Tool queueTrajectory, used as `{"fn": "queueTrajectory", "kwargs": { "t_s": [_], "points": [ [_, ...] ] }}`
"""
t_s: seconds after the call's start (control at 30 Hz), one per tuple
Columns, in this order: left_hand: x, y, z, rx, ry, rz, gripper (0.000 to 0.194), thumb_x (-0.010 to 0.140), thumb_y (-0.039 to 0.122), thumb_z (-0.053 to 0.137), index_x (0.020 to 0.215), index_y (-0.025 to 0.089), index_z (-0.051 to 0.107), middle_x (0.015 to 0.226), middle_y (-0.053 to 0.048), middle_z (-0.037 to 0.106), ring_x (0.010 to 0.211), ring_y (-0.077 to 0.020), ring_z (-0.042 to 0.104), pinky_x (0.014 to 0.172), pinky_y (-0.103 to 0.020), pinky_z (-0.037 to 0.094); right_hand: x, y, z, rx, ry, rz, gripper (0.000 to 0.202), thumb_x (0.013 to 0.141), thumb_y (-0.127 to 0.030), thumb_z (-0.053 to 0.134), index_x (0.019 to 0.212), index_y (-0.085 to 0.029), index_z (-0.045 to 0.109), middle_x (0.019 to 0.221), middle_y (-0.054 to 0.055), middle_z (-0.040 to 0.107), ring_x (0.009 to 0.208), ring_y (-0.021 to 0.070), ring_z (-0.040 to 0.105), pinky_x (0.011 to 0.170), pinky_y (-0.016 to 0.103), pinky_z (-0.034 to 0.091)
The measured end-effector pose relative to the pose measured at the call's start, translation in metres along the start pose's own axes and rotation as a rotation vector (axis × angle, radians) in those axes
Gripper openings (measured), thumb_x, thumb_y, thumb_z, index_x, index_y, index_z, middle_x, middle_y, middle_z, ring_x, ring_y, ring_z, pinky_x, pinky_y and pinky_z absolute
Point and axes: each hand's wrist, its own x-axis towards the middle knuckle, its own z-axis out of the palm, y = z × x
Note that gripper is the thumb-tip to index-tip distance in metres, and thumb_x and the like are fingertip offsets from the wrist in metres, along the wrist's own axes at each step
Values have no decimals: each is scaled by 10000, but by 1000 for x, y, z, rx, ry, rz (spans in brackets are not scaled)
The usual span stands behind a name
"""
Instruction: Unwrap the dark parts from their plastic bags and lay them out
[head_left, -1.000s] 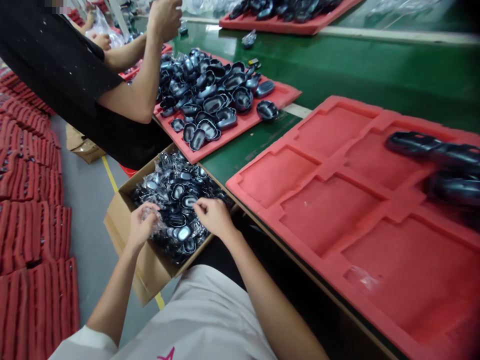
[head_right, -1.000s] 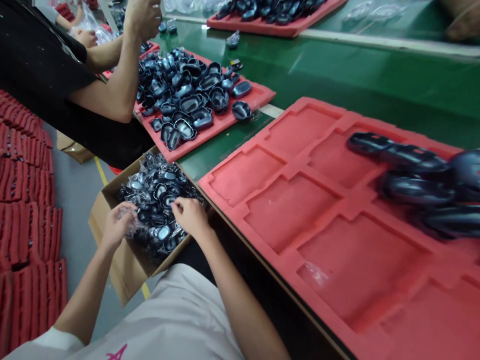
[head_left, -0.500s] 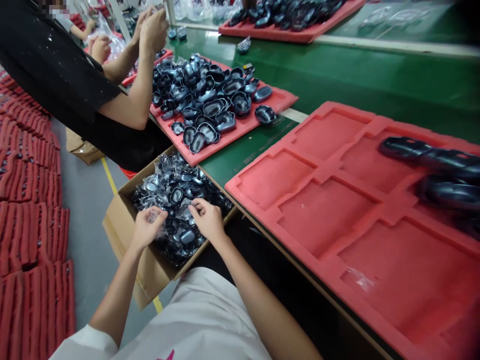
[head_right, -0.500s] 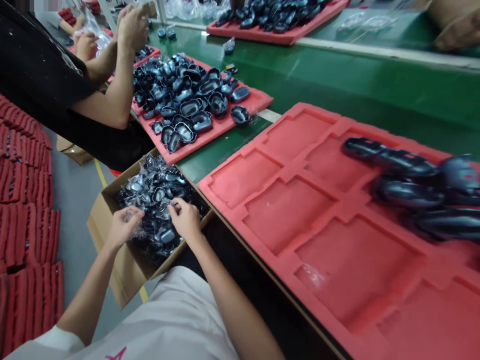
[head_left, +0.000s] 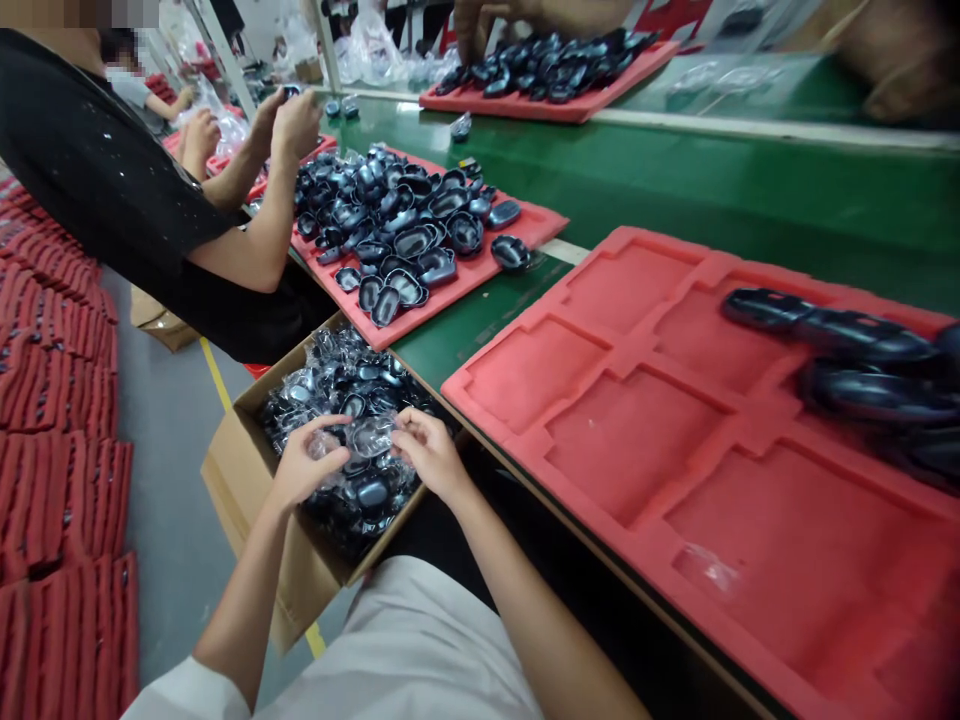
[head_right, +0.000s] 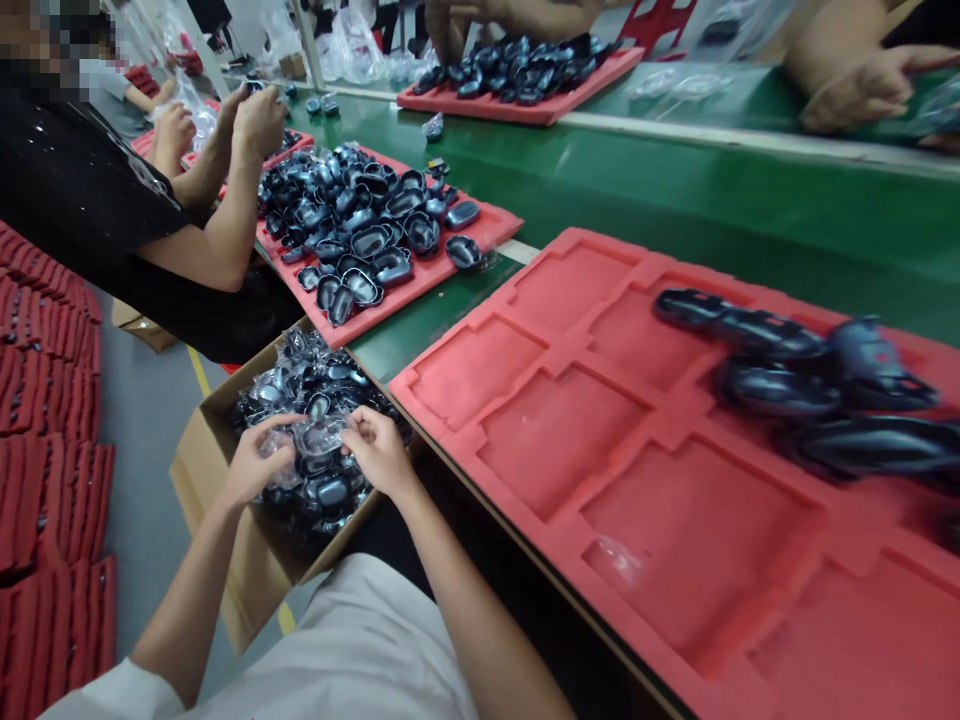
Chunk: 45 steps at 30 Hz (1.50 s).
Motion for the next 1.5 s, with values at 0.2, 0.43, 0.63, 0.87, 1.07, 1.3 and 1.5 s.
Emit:
{"fn": "queueTrajectory", "kwargs": {
  "t_s": [0.2, 0.43, 0.63, 0.87, 1.07, 1.3, 1.5],
  "points": [
    [4, 14, -15, 54, -167, 39, 473, 682, 439, 822, 1049, 145, 772, 601, 33, 571, 518, -104, 440, 534, -224, 366, -7, -20, -10, -42, -100, -56, 167, 750, -296, 618, 723, -220, 472, 578, -76, 444, 515, 87, 367, 509, 233, 273],
    [-2, 15, 18, 230, -142, 120, 390, 873, 509, 660, 672, 175, 638, 595, -2, 557, 568, -154, 499, 547, -254, 429, -21, -34, -2, -210, 17, -245, 173, 884, -303, 584, 1029, -209, 570, 789, -26, 531, 625, 120, 472, 580, 250, 370],
    [14, 8, 55, 180, 81, 265, 441, 833, 610, 672, 706, 189, 703, 682, -45, 688, 709, -248, 653, 649, -305, 549, -26, -33, -13, -698, 147, -506, 253, 979, -288, 500, 750, -219, 418, 709, -13, 528, 671, 148, 520, 623, 280, 314],
    [16, 7, 65, 59, 226, 224, 663, 637, 763, 777, 952, 179, 785, 935, -96, 803, 915, -314, 757, 831, -357, 624, -24, -15, -12, -684, 301, -634, 275, 980, -230, 416, 715, -223, 346, 615, -24, 469, 567, 130, 469, 569, 283, 252],
    [2, 19, 61, 47, 161, 235, 479, 724, 599, 781, 999, 207, 759, 830, -39, 777, 675, -224, 694, 609, -291, 569, -29, -26, -11, -669, 261, -553, 198, 941, -281, 545, 780, -223, 444, 693, -18, 536, 634, 149, 529, 605, 270, 323],
    [-14, 59, 32, 361, -182, 202, 222, 775, 377, 717, 758, 155, 728, 660, -13, 665, 613, -166, 577, 581, -241, 465, -41, -42, -1, -616, 107, -644, 460, 850, -126, 600, 1298, -230, 581, 1266, 98, 622, 1108, 227, 604, 941, 329, 497],
    [-17, 53, -1, 306, -109, 104, 305, 713, 461, 780, 811, 172, 778, 722, -35, 719, 660, -192, 639, 633, -257, 519, -42, -44, 0, -513, 125, -614, 148, 860, -91, 548, 903, -227, 588, 908, 16, 620, 789, 158, 605, 739, 267, 494]
  ]
}}
